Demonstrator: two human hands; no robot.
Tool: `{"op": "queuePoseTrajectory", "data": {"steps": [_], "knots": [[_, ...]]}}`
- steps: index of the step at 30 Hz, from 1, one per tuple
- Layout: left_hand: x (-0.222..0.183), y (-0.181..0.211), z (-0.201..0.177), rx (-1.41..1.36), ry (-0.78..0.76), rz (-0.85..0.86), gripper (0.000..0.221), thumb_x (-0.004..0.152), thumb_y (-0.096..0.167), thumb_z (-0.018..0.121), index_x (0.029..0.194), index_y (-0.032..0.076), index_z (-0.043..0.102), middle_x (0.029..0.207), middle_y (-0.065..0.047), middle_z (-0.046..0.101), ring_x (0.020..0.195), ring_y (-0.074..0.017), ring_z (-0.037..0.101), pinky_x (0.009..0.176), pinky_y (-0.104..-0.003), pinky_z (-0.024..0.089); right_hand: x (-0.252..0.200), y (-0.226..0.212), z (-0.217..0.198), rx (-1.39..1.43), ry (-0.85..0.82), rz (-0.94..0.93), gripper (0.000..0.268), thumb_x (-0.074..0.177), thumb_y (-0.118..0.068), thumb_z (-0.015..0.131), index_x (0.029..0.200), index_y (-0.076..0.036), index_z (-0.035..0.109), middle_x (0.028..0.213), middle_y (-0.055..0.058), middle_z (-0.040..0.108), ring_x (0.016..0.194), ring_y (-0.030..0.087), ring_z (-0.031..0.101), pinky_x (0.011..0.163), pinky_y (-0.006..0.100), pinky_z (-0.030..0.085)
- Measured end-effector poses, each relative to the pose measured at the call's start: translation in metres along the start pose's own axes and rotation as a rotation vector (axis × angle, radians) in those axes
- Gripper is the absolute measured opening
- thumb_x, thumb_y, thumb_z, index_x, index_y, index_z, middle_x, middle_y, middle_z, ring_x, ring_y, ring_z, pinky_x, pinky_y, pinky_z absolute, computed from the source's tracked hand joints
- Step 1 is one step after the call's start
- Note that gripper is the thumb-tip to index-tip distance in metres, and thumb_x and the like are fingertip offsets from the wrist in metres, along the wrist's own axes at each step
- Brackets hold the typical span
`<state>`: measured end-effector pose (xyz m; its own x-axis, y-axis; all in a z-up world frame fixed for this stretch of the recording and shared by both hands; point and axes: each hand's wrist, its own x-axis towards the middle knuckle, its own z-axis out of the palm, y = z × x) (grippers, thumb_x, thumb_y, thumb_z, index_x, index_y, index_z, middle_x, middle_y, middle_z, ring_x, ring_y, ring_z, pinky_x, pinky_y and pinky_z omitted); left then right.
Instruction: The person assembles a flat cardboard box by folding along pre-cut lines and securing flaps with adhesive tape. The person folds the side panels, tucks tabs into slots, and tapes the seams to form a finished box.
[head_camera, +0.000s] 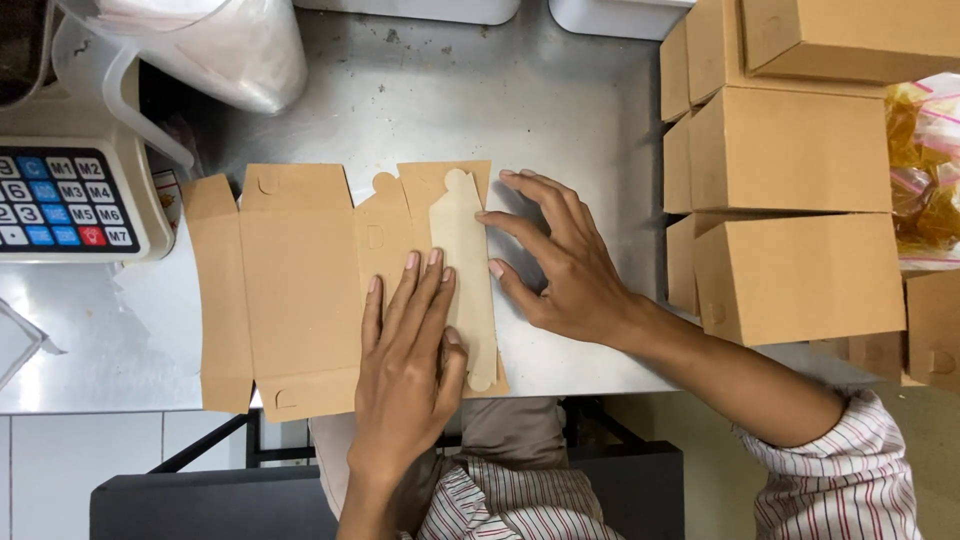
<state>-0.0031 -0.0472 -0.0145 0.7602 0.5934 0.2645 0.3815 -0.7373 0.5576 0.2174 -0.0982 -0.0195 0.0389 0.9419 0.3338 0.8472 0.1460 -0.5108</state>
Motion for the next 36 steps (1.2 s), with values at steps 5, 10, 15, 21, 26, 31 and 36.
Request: {"op": "queuePoseTrajectory", "data": {"steps": [5, 10, 15, 21, 26, 31, 36], "knots": [[0.001, -0.001, 0.002, 0.010, 0.014, -0.009, 0.054, 0.100, 0.005, 0.048, 0.153, -0.001, 0.046, 0.163, -0.016, 0.043, 0.155, -0.0326, 0.037, 0.131, -0.055, 0.022, -0.002, 0.001, 0.001, -0.009, -0.045, 0.017, 0.043, 0.106, -0.024, 0.062, 0.147, -0.014, 0.058, 0.163, 0.020, 0.038, 0.154, 0.041, 0.037, 0.121, 0.058, 0.036], [0.002, 0.000, 0.002, 0.007, 0.039, -0.028, 0.051, 0.100, 0.005, 0.050, 0.150, -0.001, 0.050, 0.162, -0.015, 0.046, 0.154, -0.0320, 0.040, 0.130, -0.055, 0.024, -0.001, 0.002, 0.003, 0.039, -0.014, 0.015, 0.035, 0.103, -0.016, 0.064, 0.138, -0.016, 0.067, 0.159, 0.017, 0.046, 0.152, 0.039, 0.043, 0.120, 0.055, 0.039], [0.003, 0.000, 0.003, 0.019, 0.039, -0.030, 0.050, 0.100, 0.005, 0.050, 0.149, -0.001, 0.051, 0.161, -0.015, 0.047, 0.153, -0.0311, 0.041, 0.130, -0.054, 0.025, -0.001, 0.002, 0.001, 0.098, -0.014, 0.033, 0.028, 0.098, -0.011, 0.067, 0.125, -0.015, 0.075, 0.157, 0.016, 0.048, 0.151, 0.036, 0.043, 0.119, 0.055, 0.037], [0.005, 0.001, 0.001, 0.011, 0.034, -0.033, 0.049, 0.100, 0.005, 0.049, 0.148, -0.003, 0.052, 0.160, -0.017, 0.048, 0.153, -0.0326, 0.041, 0.129, -0.055, 0.025, 0.001, -0.001, -0.002, 0.183, -0.014, 0.054, 0.018, 0.101, -0.011, 0.065, 0.111, -0.018, 0.079, 0.158, 0.016, 0.049, 0.151, 0.037, 0.043, 0.125, 0.055, 0.031], [0.003, 0.000, 0.002, 0.019, 0.023, -0.036, 0.050, 0.100, 0.006, 0.048, 0.150, -0.001, 0.051, 0.161, -0.015, 0.046, 0.154, -0.0324, 0.040, 0.129, -0.055, 0.025, 0.000, 0.001, -0.003, 0.229, -0.073, 0.051, 0.018, 0.100, -0.011, 0.064, 0.106, -0.020, 0.079, 0.163, 0.017, 0.042, 0.156, 0.039, 0.036, 0.130, 0.061, 0.020], [0.004, 0.001, 0.002, 0.013, 0.030, -0.036, 0.052, 0.098, 0.003, 0.048, 0.150, -0.001, 0.050, 0.161, -0.016, 0.047, 0.153, -0.0328, 0.041, 0.130, -0.055, 0.026, 0.001, -0.002, -0.005, 0.246, -0.130, 0.034, 0.018, 0.100, -0.014, 0.063, 0.098, -0.022, 0.080, 0.165, 0.017, 0.038, 0.159, 0.040, 0.029, 0.131, 0.064, 0.011], [0.005, 0.002, 0.002, 0.020, 0.032, -0.043, 0.050, 0.100, 0.004, 0.049, 0.149, -0.001, 0.052, 0.160, -0.015, 0.049, 0.152, -0.0327, 0.043, 0.129, -0.055, 0.026, 0.004, -0.005, -0.007, 0.278, -0.198, -0.021, 0.017, 0.095, -0.016, 0.065, 0.087, -0.020, 0.079, 0.164, 0.019, 0.036, 0.159, 0.044, 0.023, 0.129, 0.068, 0.000]]}}
